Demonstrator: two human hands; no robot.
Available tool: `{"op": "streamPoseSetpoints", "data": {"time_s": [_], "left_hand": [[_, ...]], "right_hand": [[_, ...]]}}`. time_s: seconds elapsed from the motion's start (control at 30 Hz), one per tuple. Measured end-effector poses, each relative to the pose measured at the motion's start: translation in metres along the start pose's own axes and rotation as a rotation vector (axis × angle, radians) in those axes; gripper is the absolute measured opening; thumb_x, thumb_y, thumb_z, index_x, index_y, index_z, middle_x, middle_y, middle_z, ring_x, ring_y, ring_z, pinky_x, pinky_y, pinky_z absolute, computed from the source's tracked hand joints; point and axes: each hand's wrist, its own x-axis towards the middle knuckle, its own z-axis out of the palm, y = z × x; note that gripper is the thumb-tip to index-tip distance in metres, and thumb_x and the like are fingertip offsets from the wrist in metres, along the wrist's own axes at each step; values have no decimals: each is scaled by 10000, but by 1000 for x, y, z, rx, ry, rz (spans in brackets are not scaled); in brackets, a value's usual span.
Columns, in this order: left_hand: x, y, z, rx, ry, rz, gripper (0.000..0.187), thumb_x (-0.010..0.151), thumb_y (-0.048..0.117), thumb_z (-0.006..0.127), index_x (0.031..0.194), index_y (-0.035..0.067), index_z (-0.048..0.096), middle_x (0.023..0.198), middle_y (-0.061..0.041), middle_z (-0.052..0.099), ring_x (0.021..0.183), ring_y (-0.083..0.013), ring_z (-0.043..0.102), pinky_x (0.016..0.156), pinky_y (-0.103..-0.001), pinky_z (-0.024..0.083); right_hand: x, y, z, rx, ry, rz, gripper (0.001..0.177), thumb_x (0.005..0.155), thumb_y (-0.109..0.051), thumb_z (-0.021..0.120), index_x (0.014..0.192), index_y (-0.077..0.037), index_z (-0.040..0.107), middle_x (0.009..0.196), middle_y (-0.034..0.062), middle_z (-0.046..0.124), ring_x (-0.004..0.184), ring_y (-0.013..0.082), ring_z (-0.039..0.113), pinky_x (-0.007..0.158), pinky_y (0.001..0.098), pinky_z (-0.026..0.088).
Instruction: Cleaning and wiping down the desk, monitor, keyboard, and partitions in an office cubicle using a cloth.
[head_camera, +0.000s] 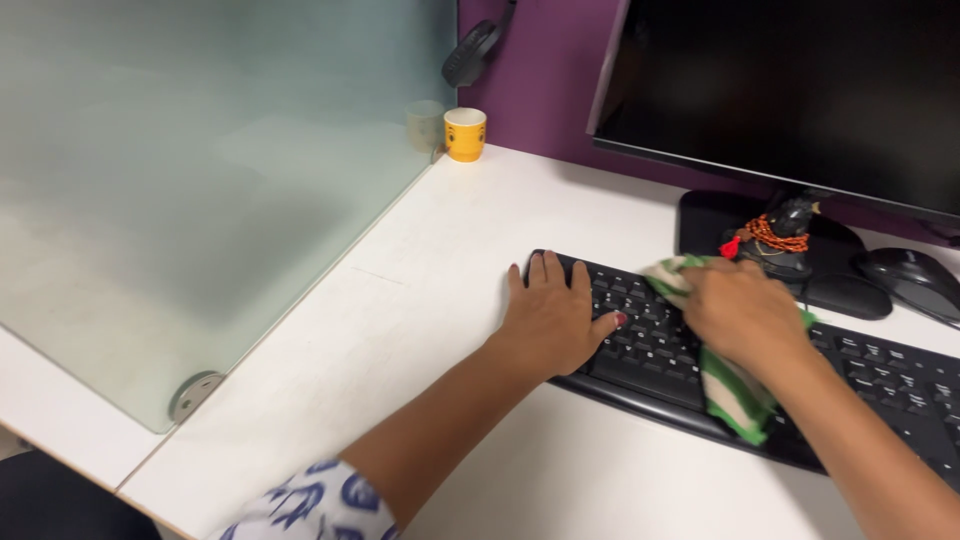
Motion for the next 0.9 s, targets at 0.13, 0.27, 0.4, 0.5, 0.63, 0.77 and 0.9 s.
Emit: {"op": "streamPoseSetpoints", "data": {"time_s": [0.13,0.27,0.4,0.5,0.63,0.77,0.9], "left_hand": [[28,28,7,49,11,56,812,992,577,436,1500,-48,339,1548,-372,271,1469,-522,214,1144,-704,107],[51,69,12,56,-61,93,683,970,411,523,1480,-34,432,1548,-320,365,1498,-478,262,1199,-703,63],[72,95,30,48,-13,88,636,908,305,588,1409,-78,508,1457,-310,476,1414,-477,377,1172,-705,57],[62,103,0,-30,-196,40,448,902,283,613,1246,6,687,1319,-225,643,1323,-422,540,1243,-686,67],[58,114,-8,29,-174,44,381,892,305,649,1121,18,752,1226,-213,689,1242,-387,603,1252,-673,80],[69,134,12,-41,-188,75,434,891,368,660,1121,11,747,1215,-210,694,1236,-391,603,1252,-661,93],[76,152,37,-63,-119,168,508,881,321,650,1254,-24,672,1322,-229,623,1286,-432,537,1196,-695,97]], "right_hand": [[-4,27,3,-30,4,105,375,932,-234,594,1286,-215,718,1331,88,650,1261,324,581,1036,497,497],[0,28,8,-4,11,43,512,865,-169,612,1368,-251,665,1379,71,628,1268,312,578,1041,474,502],[-9,25,-10,140,-12,-31,526,867,-197,607,1380,-308,624,1409,4,597,1292,279,547,1072,458,471],[9,84,11,39,-193,44,658,826,-129,608,1458,-309,568,1427,27,590,1365,249,528,1089,441,489],[13,134,18,8,-345,153,589,905,-180,576,1476,-324,552,1533,30,494,1406,268,496,1157,418,437],[0,110,-4,-164,-483,304,496,948,-162,519,1421,-204,661,1529,68,583,1376,281,612,1112,405,523],[1,117,11,137,-269,38,641,856,-50,527,1449,-282,604,1497,23,563,1393,279,521,1133,416,447]]}}
